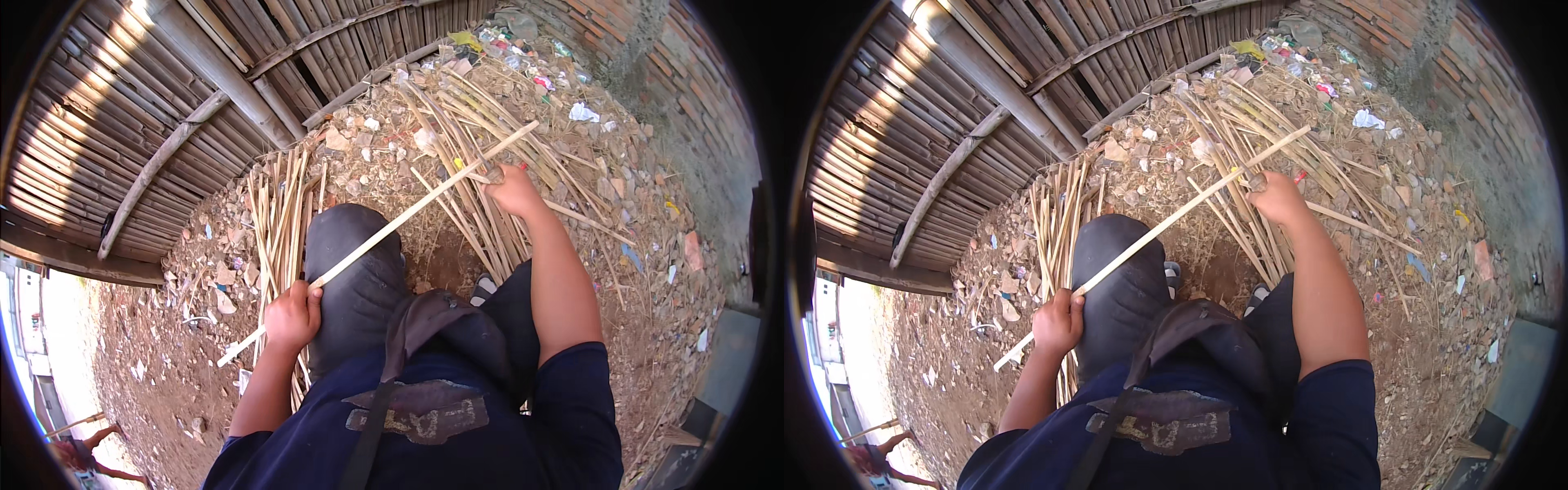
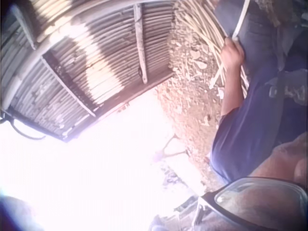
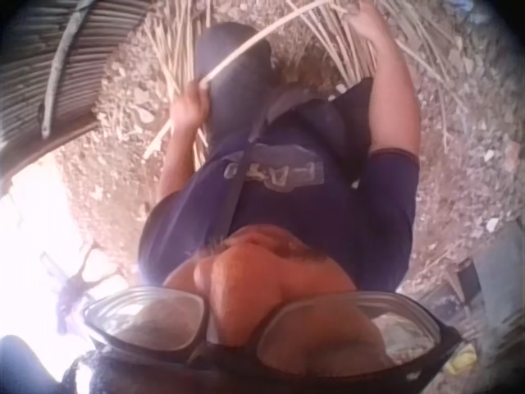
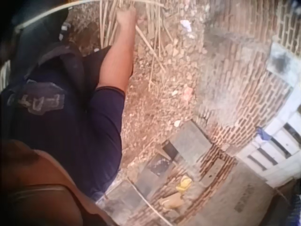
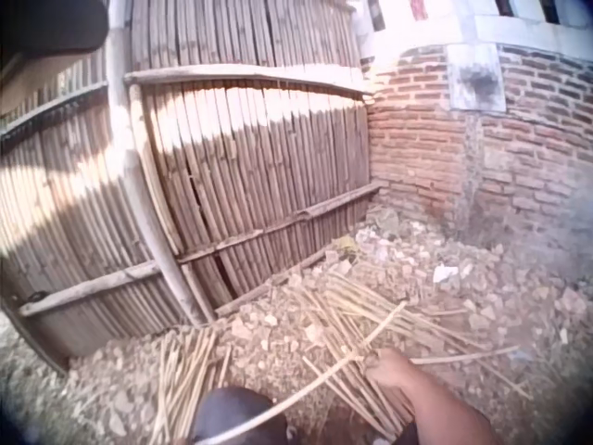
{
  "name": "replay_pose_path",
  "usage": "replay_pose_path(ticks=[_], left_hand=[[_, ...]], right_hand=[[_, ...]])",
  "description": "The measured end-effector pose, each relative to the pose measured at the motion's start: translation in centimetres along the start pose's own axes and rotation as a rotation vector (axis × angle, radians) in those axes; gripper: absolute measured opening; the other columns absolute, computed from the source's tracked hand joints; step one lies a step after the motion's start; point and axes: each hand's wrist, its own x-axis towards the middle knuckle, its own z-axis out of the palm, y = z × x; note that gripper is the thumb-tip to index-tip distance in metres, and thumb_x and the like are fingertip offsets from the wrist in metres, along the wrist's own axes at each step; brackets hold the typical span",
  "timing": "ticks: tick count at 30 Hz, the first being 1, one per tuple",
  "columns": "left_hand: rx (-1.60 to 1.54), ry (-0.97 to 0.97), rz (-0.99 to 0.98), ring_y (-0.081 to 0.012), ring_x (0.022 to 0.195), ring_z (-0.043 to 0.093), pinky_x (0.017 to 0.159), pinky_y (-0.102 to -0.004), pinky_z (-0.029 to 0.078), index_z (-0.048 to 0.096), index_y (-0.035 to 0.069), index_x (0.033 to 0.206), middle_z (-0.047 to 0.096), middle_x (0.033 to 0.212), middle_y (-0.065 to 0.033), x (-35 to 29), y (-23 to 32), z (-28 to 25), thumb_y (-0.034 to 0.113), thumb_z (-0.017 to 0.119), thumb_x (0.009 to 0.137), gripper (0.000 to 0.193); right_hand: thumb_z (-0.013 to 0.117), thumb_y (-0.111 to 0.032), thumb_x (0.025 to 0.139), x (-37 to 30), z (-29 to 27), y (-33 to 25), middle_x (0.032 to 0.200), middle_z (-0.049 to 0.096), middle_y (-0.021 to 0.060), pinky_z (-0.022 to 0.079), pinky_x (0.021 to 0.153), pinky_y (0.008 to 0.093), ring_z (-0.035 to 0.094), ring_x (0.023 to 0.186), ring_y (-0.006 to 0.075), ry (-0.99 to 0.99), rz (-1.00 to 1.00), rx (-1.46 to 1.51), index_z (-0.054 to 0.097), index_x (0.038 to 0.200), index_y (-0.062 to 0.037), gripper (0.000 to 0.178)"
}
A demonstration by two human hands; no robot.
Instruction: The person shaves thin strips of bamboo using a large blade. They hold the bamboo stick with one hand and pull the blade along its length repeatedly to smooth or thin the material, working through several sticks from a pile on the ground.
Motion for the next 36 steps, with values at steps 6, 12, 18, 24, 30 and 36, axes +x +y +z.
replay_pose_path(ticks=[6, 12, 18, 24, 30, 36], left_hand=[[0.007, -0.036, 0.030, -0.0444, 0.059, 0.064, 0.054, -0.0556, 0.049, 0.052, 0.007, 0.090, 0.063, 0.064, -0.0212, -0.1, 0.2, -0.6, 0.031, 0.056, 0.102, 0.027], [-0.037, -0.078, -0.018, -0.0411, 0.061, 0.065, 0.056, -0.0529, 0.051, 0.052, 0.007, 0.087, 0.065, 0.071, -0.0175, -0.7, -0.7, 0.8, 0.033, 0.057, 0.101, 0.030], [0.106, -0.020, 0.005, -0.0403, 0.060, 0.065, 0.055, -0.0521, 0.051, 0.054, 0.008, 0.088, 0.065, 0.070, -0.0168, -0.2, 0.8, -0.9, 0.032, 0.057, 0.101, 0.028], [-0.041, 0.000, 0.013, -0.0455, 0.056, 0.062, 0.053, -0.0563, 0.049, 0.053, 0.006, 0.090, 0.062, 0.062, -0.0206, -0.6, -0.3, 0.6, 0.031, 0.054, 0.103, 0.027], [0.005, -0.024, 0.009, -0.0442, 0.061, 0.064, 0.057, -0.0558, 0.050, 0.053, 0.006, 0.090, 0.064, 0.068, -0.0208, 0.1, 0.3, -0.1, 0.032, 0.055, 0.102, 0.028], [0.007, -0.093, -0.015, -0.0467, 0.062, 0.064, 0.058, -0.0580, 0.049, 0.052, 0.006, 0.091, 0.063, 0.066, -0.0231, 0.0, 0.5, -0.7, 0.032, 0.053, 0.103, 0.028]], right_hand=[[0.073, -0.023, 0.084, -3.0, -0.4, -5.2, 0.088, 0.070, 0.0226, 0.054, 0.083, 0.0486, 0.069, 0.088, 0.0411, -0.106, -0.043, -0.211, 0.070, 0.101, -0.0054, 0.025], [0.076, -0.023, 0.082, -3.0, -0.7, -6.5, 0.088, 0.071, 0.0198, 0.054, 0.077, 0.0461, 0.070, 0.087, 0.0378, -0.408, -0.146, -0.148, 0.069, 0.100, -0.0043, 0.027], [0.076, -0.024, 0.082, -0.7, 0.3, -2.0, 0.092, 0.072, 0.0212, 0.054, 0.081, 0.0448, 0.070, 0.088, 0.0385, -0.102, -0.023, -0.106, 0.071, 0.104, -0.0036, 0.030], [0.077, -0.025, 0.084, -3.9, 0.6, -7.1, 0.084, 0.069, 0.0193, 0.052, 0.079, 0.0478, 0.069, 0.085, 0.0369, -0.279, -0.302, -0.299, 0.068, 0.096, -0.0014, 0.028], [0.074, -0.023, 0.086, 0.6, -0.1, 1.7, 0.083, 0.069, 0.0151, 0.052, 0.076, 0.0444, 0.069, 0.081, 0.0331, -0.045, 0.012, 0.031, 0.070, 0.099, -0.0032, 0.024], [0.073, -0.021, 0.083, -4.0, 0.7, -7.2, 0.085, 0.071, 0.0161, 0.054, 0.076, 0.0452, 0.071, 0.085, 0.0345, -0.239, -0.120, -0.240, 0.069, 0.096, -0.0042, 0.022]])
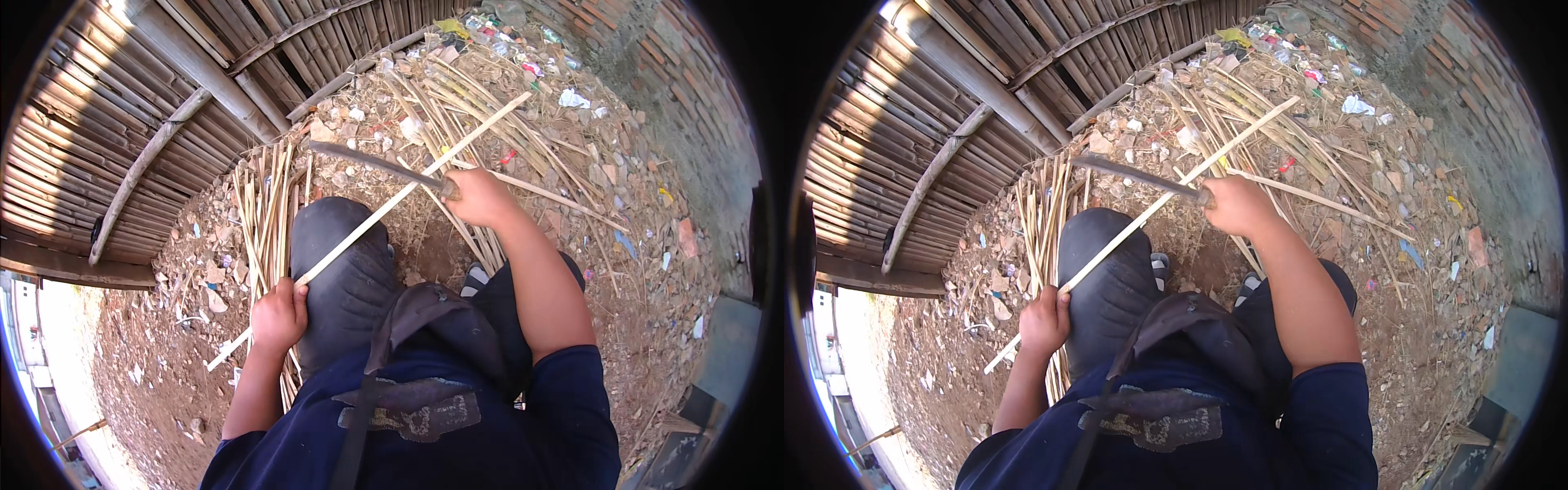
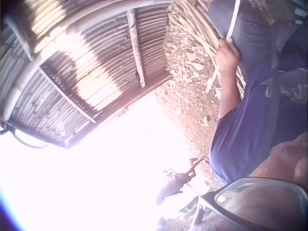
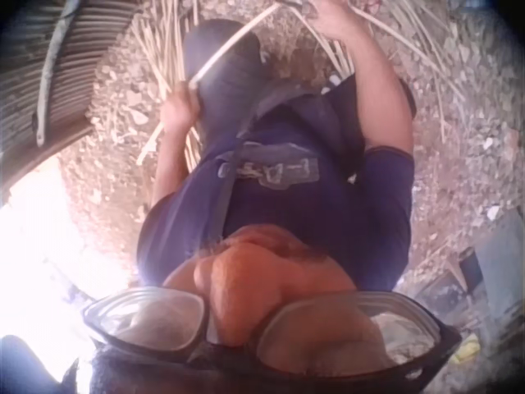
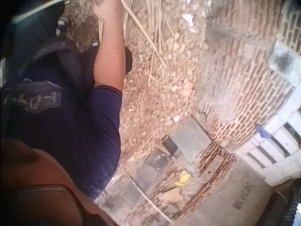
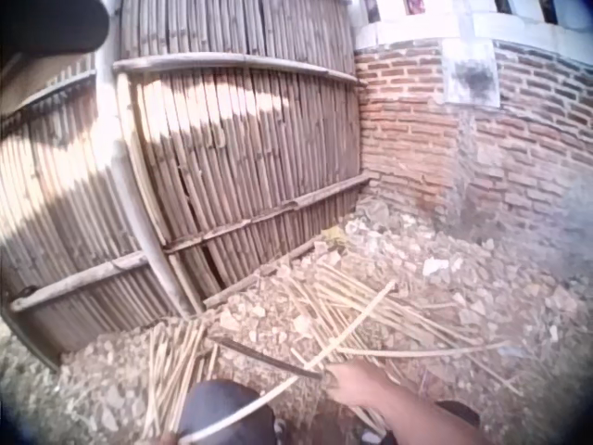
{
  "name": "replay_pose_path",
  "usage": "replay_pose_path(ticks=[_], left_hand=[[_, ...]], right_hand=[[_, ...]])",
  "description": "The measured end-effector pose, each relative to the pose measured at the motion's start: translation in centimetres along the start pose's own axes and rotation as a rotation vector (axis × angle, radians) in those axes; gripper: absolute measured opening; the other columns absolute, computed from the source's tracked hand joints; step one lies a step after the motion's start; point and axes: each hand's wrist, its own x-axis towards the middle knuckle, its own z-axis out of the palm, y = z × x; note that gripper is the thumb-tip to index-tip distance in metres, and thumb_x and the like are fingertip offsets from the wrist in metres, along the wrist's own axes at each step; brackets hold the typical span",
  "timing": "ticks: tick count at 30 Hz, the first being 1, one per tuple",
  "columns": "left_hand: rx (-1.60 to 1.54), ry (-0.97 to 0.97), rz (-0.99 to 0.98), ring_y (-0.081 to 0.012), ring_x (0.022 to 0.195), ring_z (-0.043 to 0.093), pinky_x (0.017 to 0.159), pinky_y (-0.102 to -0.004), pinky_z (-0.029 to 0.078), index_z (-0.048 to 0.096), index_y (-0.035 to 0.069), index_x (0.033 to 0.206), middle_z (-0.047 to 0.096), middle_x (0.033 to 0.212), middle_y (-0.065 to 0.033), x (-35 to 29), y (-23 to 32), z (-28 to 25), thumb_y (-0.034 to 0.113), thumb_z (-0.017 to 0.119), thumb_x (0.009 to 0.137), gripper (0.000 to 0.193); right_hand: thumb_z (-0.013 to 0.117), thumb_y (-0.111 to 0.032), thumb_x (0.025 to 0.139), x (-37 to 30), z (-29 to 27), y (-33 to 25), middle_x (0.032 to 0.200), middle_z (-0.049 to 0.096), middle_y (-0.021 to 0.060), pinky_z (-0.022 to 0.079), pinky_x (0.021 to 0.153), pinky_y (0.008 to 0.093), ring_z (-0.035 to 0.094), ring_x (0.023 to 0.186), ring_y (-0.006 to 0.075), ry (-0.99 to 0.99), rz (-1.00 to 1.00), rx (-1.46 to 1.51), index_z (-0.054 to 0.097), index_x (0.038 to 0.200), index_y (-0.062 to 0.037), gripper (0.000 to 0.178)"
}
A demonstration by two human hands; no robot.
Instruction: The person shaves thin strips of bamboo using a large blade. They hold the bamboo stick with one hand and pull the blade along its length repeatedly to smooth or thin the material, working through several sticks from a pile on the ground.
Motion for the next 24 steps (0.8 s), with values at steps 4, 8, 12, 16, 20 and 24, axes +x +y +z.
replay_pose_path(ticks=[4, 8, 12, 16, 20, 24], left_hand=[[-0.072, -0.023, 0.005, -0.0457, 0.064, 0.064, 0.059, -0.0568, 0.050, 0.053, 0.006, 0.090, 0.065, 0.072, -0.0213, 0.0, -1.3, 0.8, 0.033, 0.052, 0.104, 0.030], [-0.045, -0.004, -0.032, -0.0465, 0.065, 0.064, 0.060, -0.0576, 0.050, 0.053, 0.006, 0.090, 0.065, 0.072, -0.0216, 0.9, 0.0, 0.4, 0.032, 0.051, 0.105, 0.030], [-0.023, -0.041, -0.042, -0.0467, 0.065, 0.065, 0.060, -0.0583, 0.050, 0.053, 0.006, 0.091, 0.065, 0.072, -0.0223, 0.6, 0.2, 0.0, 0.032, 0.048, 0.106, 0.031], [-0.005, -0.062, -0.088, -0.0466, 0.066, 0.066, 0.061, -0.0582, 0.051, 0.052, 0.006, 0.092, 0.066, 0.074, -0.0227, 0.2, 0.1, 0.4, 0.033, 0.047, 0.106, 0.032], [0.011, -0.068, -0.078, -0.0463, 0.066, 0.066, 0.062, -0.0574, 0.052, 0.053, 0.006, 0.092, 0.067, 0.075, -0.0229, 0.3, 0.0, 0.2, 0.034, 0.047, 0.106, 0.032], [0.016, -0.057, -0.032, -0.0453, 0.067, 0.066, 0.062, -0.0566, 0.052, 0.054, 0.006, 0.092, 0.067, 0.076, -0.0222, 0.6, 0.2, -1.1, 0.034, 0.048, 0.107, 0.033]], right_hand=[[0.073, -0.025, 0.083, 0.1, -0.7, -0.4, 0.082, 0.070, 0.0159, 0.053, 0.074, 0.0445, 0.070, 0.080, 0.0341, -0.118, -0.150, -0.034, 0.070, 0.092, -0.0062, 0.021], [0.075, -0.026, 0.082, 2.1, -0.9, 3.4, 0.084, 0.071, 0.0185, 0.054, 0.077, 0.0454, 0.070, 0.083, 0.0358, -0.100, 0.036, 0.072, 0.073, 0.099, -0.0065, 0.026], [0.075, -0.028, 0.083, 1.0, 0.4, 1.5, 0.086, 0.071, 0.0206, 0.055, 0.081, 0.0452, 0.070, 0.088, 0.0381, 0.089, -0.035, 0.052, 0.072, 0.109, -0.0065, 0.034], [0.072, -0.025, 0.081, -0.4, -0.7, -1.6, 0.084, 0.071, 0.0182, 0.056, 0.077, 0.0486, 0.071, 0.086, 0.0390, 0.053, -0.140, -0.208, 0.070, 0.100, -0.0091, 0.025], [0.069, -0.022, 0.082, 0.2, -0.2, -0.9, 0.083, 0.071, 0.0161, 0.055, 0.074, 0.0483, 0.070, 0.083, 0.0370, -0.025, -0.091, -0.050, 0.069, 0.094, -0.0109, 0.016], [0.069, -0.024, 0.084, 2.9, 0.1, 3.1, 0.083, 0.070, 0.0181, 0.053, 0.075, 0.0479, 0.069, 0.083, 0.0365, 0.008, 0.070, 0.072, 0.071, 0.100, -0.0102, 0.021]])
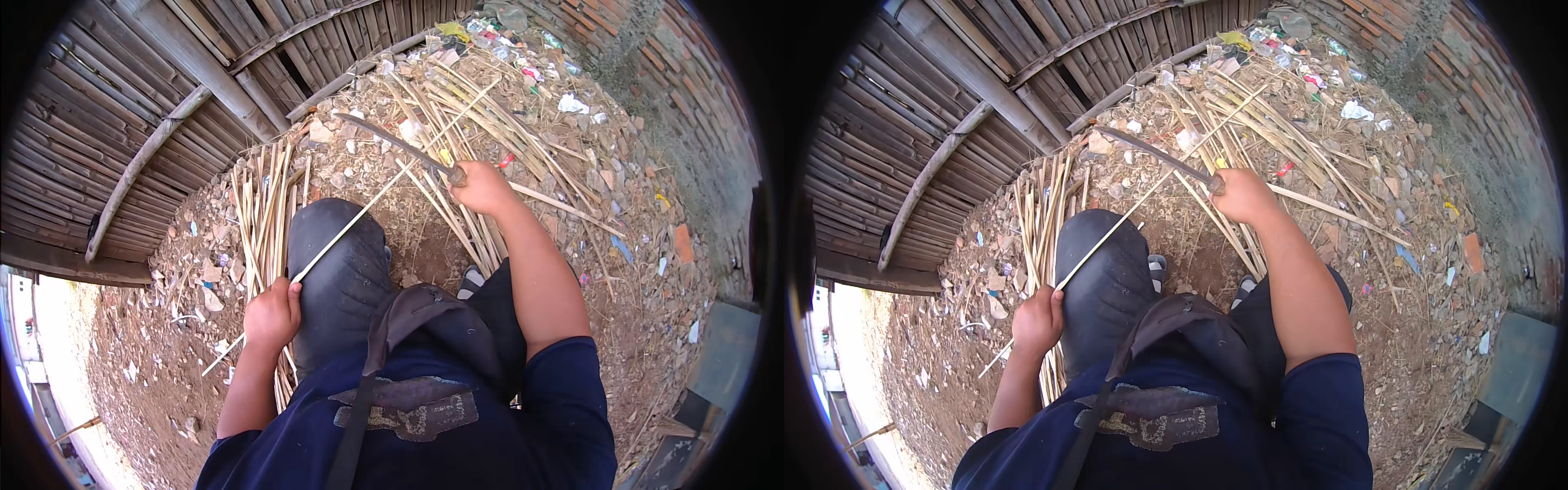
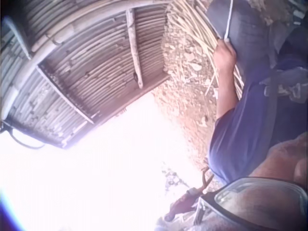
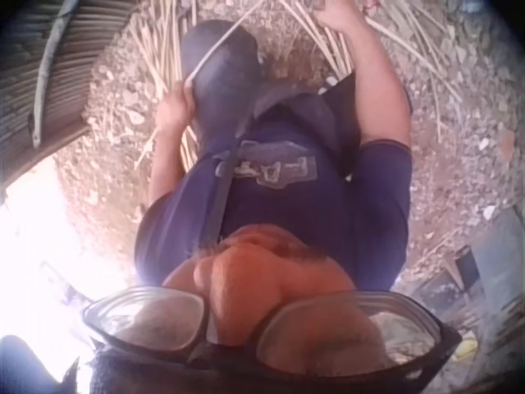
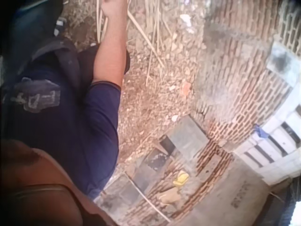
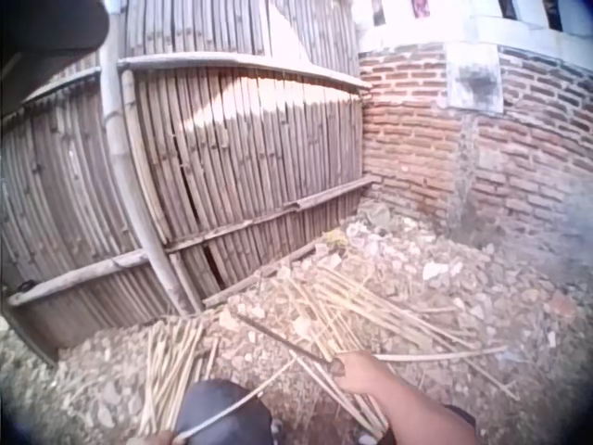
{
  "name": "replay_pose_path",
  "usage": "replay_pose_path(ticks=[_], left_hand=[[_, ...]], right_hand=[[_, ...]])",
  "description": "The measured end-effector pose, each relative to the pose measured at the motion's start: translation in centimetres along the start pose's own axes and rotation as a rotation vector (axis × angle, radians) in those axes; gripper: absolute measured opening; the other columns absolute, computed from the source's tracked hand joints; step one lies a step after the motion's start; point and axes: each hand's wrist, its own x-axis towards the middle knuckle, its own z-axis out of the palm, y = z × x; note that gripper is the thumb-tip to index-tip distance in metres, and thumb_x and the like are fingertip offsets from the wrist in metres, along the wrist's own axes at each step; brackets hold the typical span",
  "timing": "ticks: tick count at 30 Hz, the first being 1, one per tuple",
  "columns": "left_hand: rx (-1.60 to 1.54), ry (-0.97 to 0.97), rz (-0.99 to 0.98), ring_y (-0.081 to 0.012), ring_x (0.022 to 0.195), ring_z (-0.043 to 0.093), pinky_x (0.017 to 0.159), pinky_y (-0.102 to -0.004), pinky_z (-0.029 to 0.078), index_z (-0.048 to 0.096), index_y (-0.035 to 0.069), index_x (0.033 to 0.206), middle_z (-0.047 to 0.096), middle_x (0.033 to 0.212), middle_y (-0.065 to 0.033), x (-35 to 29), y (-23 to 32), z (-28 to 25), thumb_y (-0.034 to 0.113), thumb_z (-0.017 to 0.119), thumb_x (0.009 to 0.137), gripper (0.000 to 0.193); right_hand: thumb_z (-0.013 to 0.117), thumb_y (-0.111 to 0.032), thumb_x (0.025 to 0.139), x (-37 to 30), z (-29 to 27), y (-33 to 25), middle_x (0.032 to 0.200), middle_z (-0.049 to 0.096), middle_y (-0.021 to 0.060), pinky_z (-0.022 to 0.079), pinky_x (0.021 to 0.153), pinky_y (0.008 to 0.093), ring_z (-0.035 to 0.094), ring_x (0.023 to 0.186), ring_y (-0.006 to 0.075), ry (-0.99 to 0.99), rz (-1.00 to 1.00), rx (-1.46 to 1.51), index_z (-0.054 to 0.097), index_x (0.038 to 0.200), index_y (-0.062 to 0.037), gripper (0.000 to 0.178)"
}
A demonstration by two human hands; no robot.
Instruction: The person shaves thin strips of bamboo using a large blade. They hold the bamboo stick with one hand and pull the blade along its length repeatedly to smooth or thin the material, working through several sticks from a pile on the ground.
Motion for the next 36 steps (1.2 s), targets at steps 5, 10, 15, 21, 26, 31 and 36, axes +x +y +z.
replay_pose_path(ticks=[5, 10, 15, 21, 26, 31, 36], left_hand=[[-0.032, -0.095, -0.025, -0.0494, 0.072, 0.065, 0.066, -0.0595, 0.050, 0.056, 0.005, 0.092, 0.066, 0.077, -0.0258, -0.8, 0.0, -1.7, 0.033, 0.048, 0.106, 0.032], [-0.010, -0.046, -0.046, -0.0485, 0.070, 0.065, 0.065, -0.0591, 0.051, 0.056, 0.006, 0.094, 0.065, 0.075, -0.0244, -0.8, -0.7, 0.6, 0.032, 0.049, 0.106, 0.029], [0.088, -0.007, -0.005, -0.0433, 0.065, 0.067, 0.060, -0.0548, 0.053, 0.053, 0.007, 0.092, 0.067, 0.073, -0.0198, -0.9, 0.0, -0.1, 0.034, 0.049, 0.106, 0.031], [0.058, 0.010, -0.010, -0.0426, 0.066, 0.067, 0.060, -0.0541, 0.053, 0.054, 0.007, 0.092, 0.067, 0.075, -0.0192, -1.2, -1.0, 1.0, 0.035, 0.049, 0.106, 0.031], [0.079, -0.049, -0.045, -0.0426, 0.067, 0.067, 0.063, -0.0540, 0.053, 0.053, 0.007, 0.093, 0.068, 0.076, -0.0192, -0.5, 0.0, -0.4, 0.035, 0.049, 0.106, 0.031], [0.067, -0.044, -0.023, -0.0424, 0.067, 0.067, 0.063, -0.0544, 0.053, 0.053, 0.006, 0.093, 0.068, 0.076, -0.0188, -1.2, -0.1, -0.3, 0.035, 0.048, 0.106, 0.032], [0.092, -0.008, -0.052, -0.0420, 0.066, 0.067, 0.062, -0.0540, 0.053, 0.053, 0.007, 0.092, 0.068, 0.076, -0.0184, -1.2, -0.3, 1.5, 0.035, 0.049, 0.106, 0.032]], right_hand=[[0.074, -0.026, 0.082, -2.9, 0.6, -3.9, 0.086, 0.071, 0.0183, 0.054, 0.077, 0.0467, 0.070, 0.087, 0.0388, -0.064, -0.149, -0.200, 0.073, 0.100, -0.0093, 0.025], [0.079, -0.030, 0.079, -0.8, 0.6, -0.9, 0.088, 0.073, 0.0168, 0.054, 0.078, 0.0452, 0.071, 0.085, 0.0365, -0.238, -0.184, 0.002, 0.072, 0.106, -0.0062, 0.037], [0.078, -0.030, 0.080, -1.0, 0.0, 0.3, 0.101, 0.072, 0.0237, 0.053, 0.087, 0.0462, 0.069, 0.098, 0.0394, -0.182, -0.057, 0.045, 0.070, 0.113, -0.0002, 0.045], [0.074, -0.027, 0.081, -2.6, 0.5, -3.9, 0.095, 0.072, 0.0231, 0.054, 0.083, 0.0476, 0.070, 0.094, 0.0388, -0.200, -0.184, -0.076, 0.073, 0.103, -0.0056, 0.030], [0.073, -0.028, 0.081, -0.3, -0.2, 0.7, 0.094, 0.072, 0.0216, 0.055, 0.083, 0.0449, 0.071, 0.092, 0.0366, -0.106, 0.075, 0.126, 0.071, 0.103, -0.0025, 0.034], [0.073, -0.027, 0.081, -2.2, -0.1, -2.2, 0.096, 0.072, 0.0210, 0.055, 0.085, 0.0443, 0.070, 0.092, 0.0380, -0.047, -0.041, -0.065, 0.071, 0.105, -0.0038, 0.033], [0.075, -0.028, 0.079, -1.3, -0.8, -2.9, 0.093, 0.072, 0.0212, 0.054, 0.085, 0.0452, 0.070, 0.093, 0.0376, -0.260, -0.010, 0.005, 0.073, 0.103, -0.0045, 0.034]])
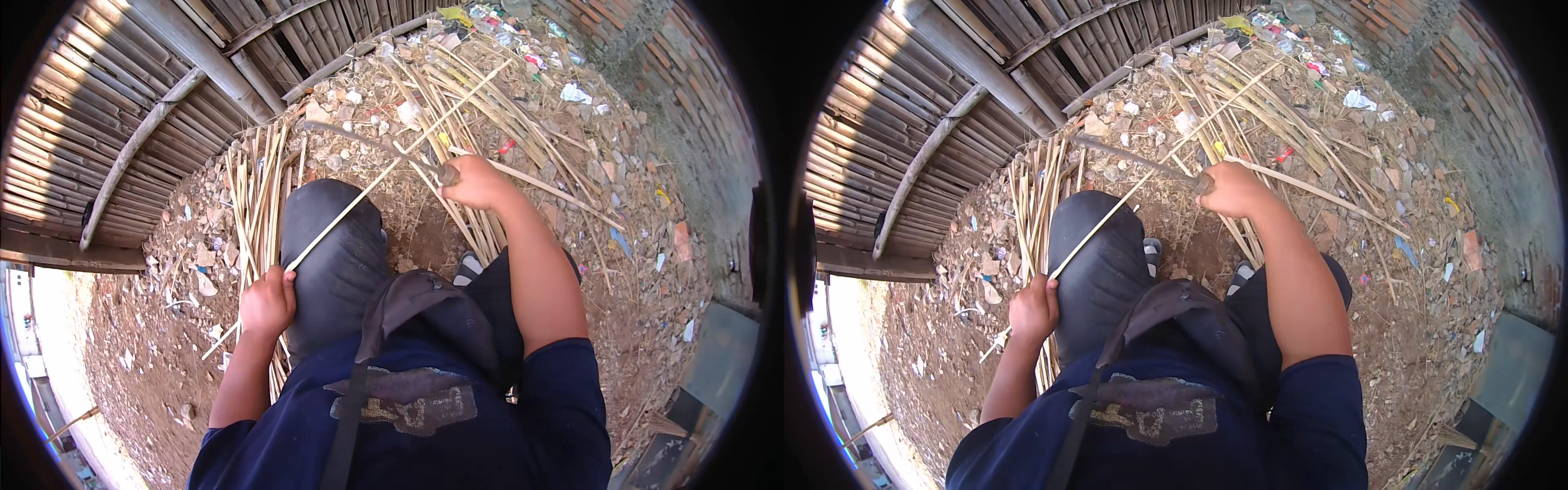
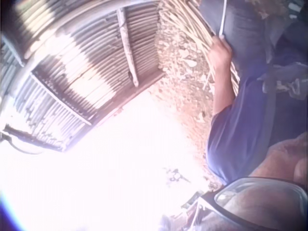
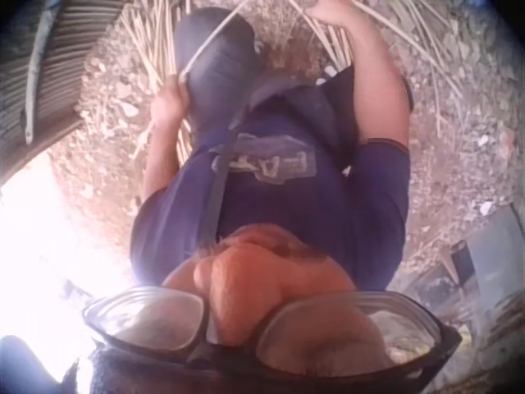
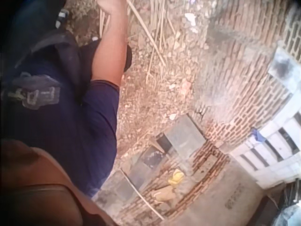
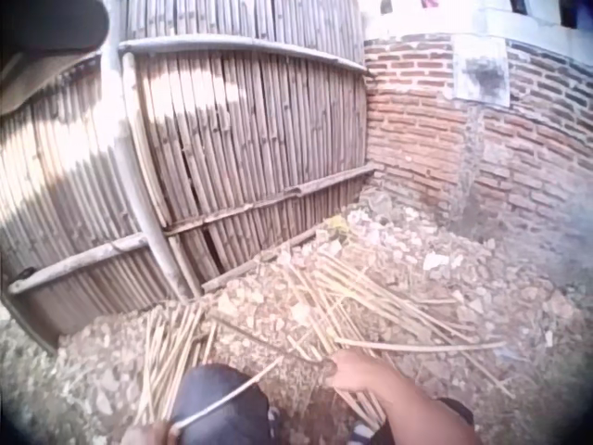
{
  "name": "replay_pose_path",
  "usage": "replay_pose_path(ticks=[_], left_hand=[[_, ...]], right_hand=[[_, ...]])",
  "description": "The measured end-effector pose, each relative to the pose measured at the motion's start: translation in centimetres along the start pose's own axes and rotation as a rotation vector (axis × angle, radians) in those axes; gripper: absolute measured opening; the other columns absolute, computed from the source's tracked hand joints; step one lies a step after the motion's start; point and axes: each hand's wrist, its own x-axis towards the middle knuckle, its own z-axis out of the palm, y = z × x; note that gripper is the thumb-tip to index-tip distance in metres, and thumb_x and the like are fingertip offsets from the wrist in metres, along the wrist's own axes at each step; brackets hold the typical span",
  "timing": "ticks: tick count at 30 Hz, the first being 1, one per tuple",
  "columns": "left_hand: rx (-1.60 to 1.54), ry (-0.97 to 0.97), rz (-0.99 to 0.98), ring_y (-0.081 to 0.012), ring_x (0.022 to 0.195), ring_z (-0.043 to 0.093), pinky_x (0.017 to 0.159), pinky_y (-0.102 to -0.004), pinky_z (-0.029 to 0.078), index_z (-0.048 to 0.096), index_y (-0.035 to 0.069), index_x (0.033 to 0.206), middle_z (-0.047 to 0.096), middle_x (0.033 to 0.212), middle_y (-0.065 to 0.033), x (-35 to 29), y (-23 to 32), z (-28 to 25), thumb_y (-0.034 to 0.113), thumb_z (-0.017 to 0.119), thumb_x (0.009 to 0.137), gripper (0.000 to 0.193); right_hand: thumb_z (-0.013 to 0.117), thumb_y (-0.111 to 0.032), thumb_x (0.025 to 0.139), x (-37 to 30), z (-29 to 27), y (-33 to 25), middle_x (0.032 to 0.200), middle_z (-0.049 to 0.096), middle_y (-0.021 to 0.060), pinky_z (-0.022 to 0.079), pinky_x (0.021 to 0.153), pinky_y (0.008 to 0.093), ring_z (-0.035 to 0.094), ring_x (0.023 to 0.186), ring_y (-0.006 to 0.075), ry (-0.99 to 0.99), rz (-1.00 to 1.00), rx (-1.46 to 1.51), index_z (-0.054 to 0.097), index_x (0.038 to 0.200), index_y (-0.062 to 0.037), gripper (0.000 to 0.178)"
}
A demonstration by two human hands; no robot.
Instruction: The person shaves thin strips of bamboo using a large blade. They hold the bamboo stick with one hand and pull the blade along its length repeatedly to smooth or thin the material, working through several sticks from a pile on the ground.
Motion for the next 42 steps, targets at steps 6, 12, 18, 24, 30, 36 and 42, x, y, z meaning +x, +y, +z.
replay_pose_path(ticks=[6, 12, 18, 24, 30, 36, 42], left_hand=[[0.008, 0.017, 0.019, -0.0416, 0.066, 0.067, 0.061, -0.0534, 0.053, 0.054, 0.007, 0.091, 0.067, 0.074, -0.0182, 0.4, 0.5, -1.1, 0.035, 0.050, 0.106, 0.032], [-0.018, 0.033, -0.003, -0.0416, 0.065, 0.067, 0.061, -0.0538, 0.052, 0.054, 0.007, 0.091, 0.067, 0.074, -0.0182, -0.3, 0.1, 0.5, 0.034, 0.051, 0.105, 0.031], [-0.011, 0.067, 0.030, -0.0414, 0.066, 0.067, 0.061, -0.0543, 0.052, 0.054, 0.007, 0.092, 0.067, 0.075, -0.0184, 0.4, 0.5, 0.0, 0.033, 0.052, 0.105, 0.029], [-0.055, 0.052, 0.042, -0.0470, 0.064, 0.065, 0.058, -0.0584, 0.050, 0.054, 0.008, 0.094, 0.065, 0.068, -0.0227, 0.1, 0.5, -0.4, 0.034, 0.049, 0.106, 0.029], [-0.120, 0.057, 0.010, -0.0476, 0.064, 0.065, 0.059, -0.0590, 0.050, 0.054, 0.008, 0.095, 0.064, 0.068, -0.0235, 0.0, 0.2, 0.4, 0.033, 0.050, 0.105, 0.027], [-0.081, 0.057, 0.063, -0.0417, 0.063, 0.066, 0.060, -0.0537, 0.052, 0.053, 0.007, 0.089, 0.066, 0.073, -0.0182, 0.6, 0.4, -0.7, 0.031, 0.053, 0.104, 0.028], [-0.090, 0.019, 0.041, -0.0469, 0.063, 0.065, 0.058, -0.0582, 0.051, 0.053, 0.009, 0.096, 0.064, 0.066, -0.0218, 0.2, 0.4, -0.5, 0.033, 0.049, 0.106, 0.026]], right_hand=[[0.075, -0.030, 0.080, 0.5, 0.4, 2.0, 0.102, 0.073, 0.0226, 0.054, 0.088, 0.0457, 0.069, 0.099, 0.0393, 0.129, -0.005, -0.060, 0.073, 0.110, -0.0029, 0.040], [0.072, -0.027, 0.082, -2.7, -0.2, -3.9, 0.102, 0.072, 0.0216, 0.054, 0.087, 0.0478, 0.069, 0.101, 0.0396, 0.040, -0.019, -0.175, 0.073, 0.105, -0.0061, 0.031], [0.073, -0.027, 0.082, -0.4, -1.1, 0.9, 0.101, 0.073, 0.0211, 0.055, 0.088, 0.0470, 0.070, 0.099, 0.0385, 0.083, 0.001, -0.079, 0.073, 0.105, -0.0068, 0.030], [0.073, -0.023, 0.082, -1.4, 0.9, -1.3, 0.100, 0.073, 0.0204, 0.055, 0.086, 0.0481, 0.069, 0.097, 0.0394, 0.176, -0.034, -0.125, 0.073, 0.104, -0.0080, 0.027], [0.072, -0.022, 0.080, -1.6, 0.4, -2.5, 0.090, 0.071, 0.0196, 0.054, 0.080, 0.0491, 0.069, 0.090, 0.0406, 0.095, -0.129, -0.149, 0.072, 0.094, -0.0080, 0.020], [0.073, -0.026, 0.082, 0.1, -0.2, 2.2, 0.092, 0.071, 0.0212, 0.054, 0.081, 0.0467, 0.069, 0.090, 0.0397, 0.272, 0.011, 0.006, 0.072, 0.097, -0.0039, 0.027], [0.071, -0.020, 0.080, -1.5, 2.4, -2.8, 0.089, 0.071, 0.0198, 0.054, 0.079, 0.0508, 0.069, 0.089, 0.0411, 0.135, -0.220, -0.255, 0.070, 0.096, -0.0072, 0.021]])
